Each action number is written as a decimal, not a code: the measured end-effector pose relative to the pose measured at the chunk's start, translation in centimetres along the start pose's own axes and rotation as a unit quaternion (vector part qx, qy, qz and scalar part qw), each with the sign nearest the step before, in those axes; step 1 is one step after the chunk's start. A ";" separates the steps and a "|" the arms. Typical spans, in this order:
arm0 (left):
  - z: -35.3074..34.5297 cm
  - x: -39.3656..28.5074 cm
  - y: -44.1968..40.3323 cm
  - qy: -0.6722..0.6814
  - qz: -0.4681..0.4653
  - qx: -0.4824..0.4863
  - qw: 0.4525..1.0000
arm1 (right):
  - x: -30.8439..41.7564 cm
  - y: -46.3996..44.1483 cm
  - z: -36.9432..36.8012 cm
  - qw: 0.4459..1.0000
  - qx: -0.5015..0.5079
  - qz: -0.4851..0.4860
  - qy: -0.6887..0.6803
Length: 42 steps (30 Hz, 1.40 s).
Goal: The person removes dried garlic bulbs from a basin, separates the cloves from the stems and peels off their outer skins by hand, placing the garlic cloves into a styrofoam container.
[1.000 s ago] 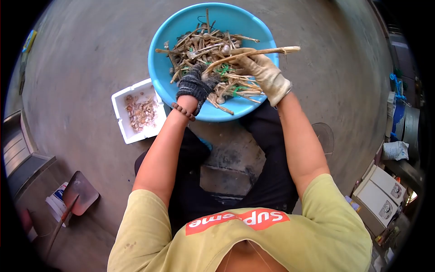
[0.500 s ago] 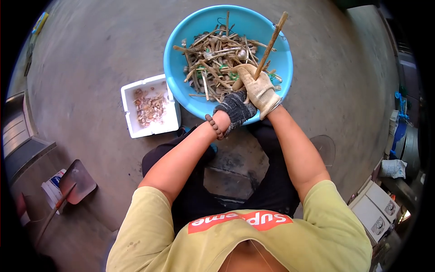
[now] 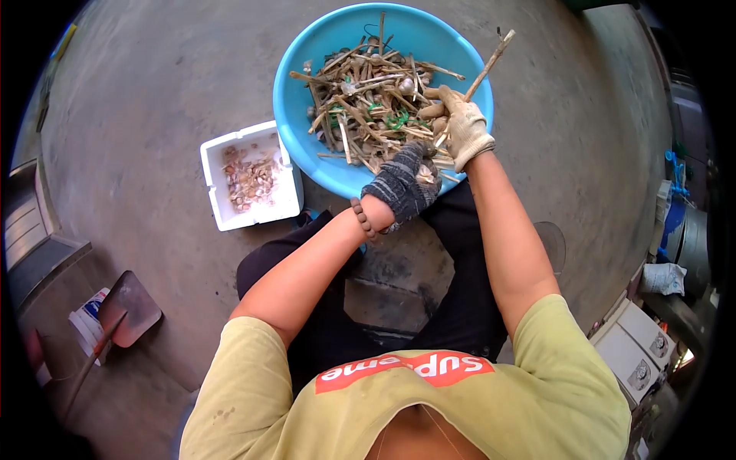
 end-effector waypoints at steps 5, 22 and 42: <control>3.8 2.5 -1.6 0.090 0.017 -0.107 0.990 | 0.9 0.2 1.4 0.990 -0.067 0.035 0.118; 6.8 3.5 -1.5 -0.026 -0.022 -0.122 0.992 | 1.6 4.8 -6.5 0.935 0.169 0.145 0.276; 5.3 3.0 -1.5 -0.267 -0.194 -0.033 0.943 | 2.3 6.2 -7.4 0.853 0.052 0.324 0.407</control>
Point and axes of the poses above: each hand's wrist, its own y-axis away from the middle knuckle, its own z-axis out of the back of the hand, x = y × z, the point moved 10 cm from there along -y, towards the middle knuckle, and after that the axes turned 10 degrees about -z, right-handed, at the moved point
